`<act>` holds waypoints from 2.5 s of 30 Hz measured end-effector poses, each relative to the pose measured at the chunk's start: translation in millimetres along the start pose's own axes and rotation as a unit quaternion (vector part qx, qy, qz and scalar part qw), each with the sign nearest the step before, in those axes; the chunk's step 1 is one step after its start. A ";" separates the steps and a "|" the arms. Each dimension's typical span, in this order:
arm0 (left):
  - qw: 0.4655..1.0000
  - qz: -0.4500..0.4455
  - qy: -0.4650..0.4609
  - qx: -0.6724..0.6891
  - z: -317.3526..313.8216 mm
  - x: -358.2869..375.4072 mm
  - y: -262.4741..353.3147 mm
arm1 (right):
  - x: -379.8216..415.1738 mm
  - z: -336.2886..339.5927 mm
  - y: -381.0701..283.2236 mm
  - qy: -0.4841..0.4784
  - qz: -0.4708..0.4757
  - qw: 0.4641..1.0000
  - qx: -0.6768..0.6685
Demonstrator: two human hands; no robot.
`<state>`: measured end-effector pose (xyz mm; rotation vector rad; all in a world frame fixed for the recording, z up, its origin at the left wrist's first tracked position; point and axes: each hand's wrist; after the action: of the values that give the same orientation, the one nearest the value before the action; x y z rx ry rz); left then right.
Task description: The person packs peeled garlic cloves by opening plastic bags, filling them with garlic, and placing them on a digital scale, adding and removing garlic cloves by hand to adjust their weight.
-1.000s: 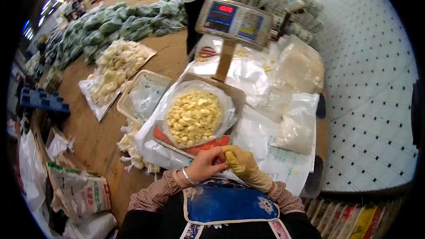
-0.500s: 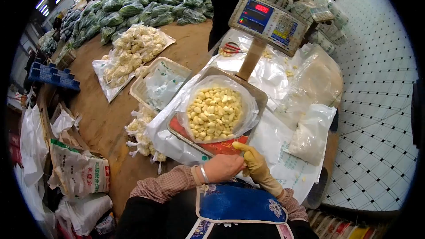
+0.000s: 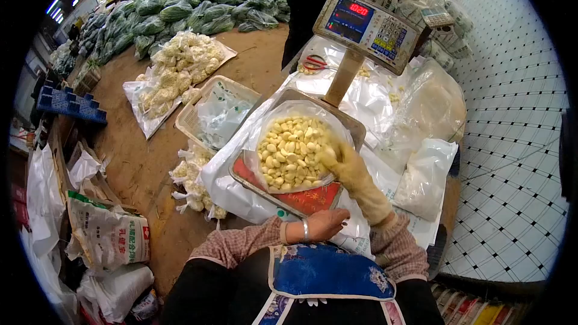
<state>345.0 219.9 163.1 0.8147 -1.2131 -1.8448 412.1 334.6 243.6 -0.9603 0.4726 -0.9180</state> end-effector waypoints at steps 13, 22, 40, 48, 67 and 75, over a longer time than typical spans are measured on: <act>0.699 -0.001 0.569 -0.433 144.8 60.8 -16.3 | 1.3 1.4 70.3 0.266 0.070 0.924 0.265; 0.811 -0.173 0.466 0.310 188.1 37.9 62.2 | 4.1 50.5 -22.5 0.190 0.088 0.958 -0.197; 0.796 -0.048 0.524 -0.299 153.0 67.8 63.3 | 32.8 48.7 12.2 0.158 0.045 0.879 -0.448; 0.889 -0.236 0.270 -0.285 115.2 -43.0 73.2 | 40.7 48.0 3.2 0.170 0.062 0.911 -0.370; 0.956 0.087 -0.025 -0.280 130.1 -166.9 -96.9 | 40.0 67.0 36.1 0.175 0.040 0.909 -0.376; 0.925 0.153 -0.016 -0.348 117.9 -170.5 -63.0 | 38.7 67.1 44.3 0.188 0.030 0.911 -0.365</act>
<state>316.9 434.7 161.2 0.1816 -0.5706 -1.8351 500.6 346.4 241.9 -1.4341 1.2275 -0.8824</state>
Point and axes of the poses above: each hand's wrist, its own x-axis away from the middle knuckle, its own z-axis out of the back of the hand, y = z × x, and after that the axes turned 9 degrees about x, right-handed
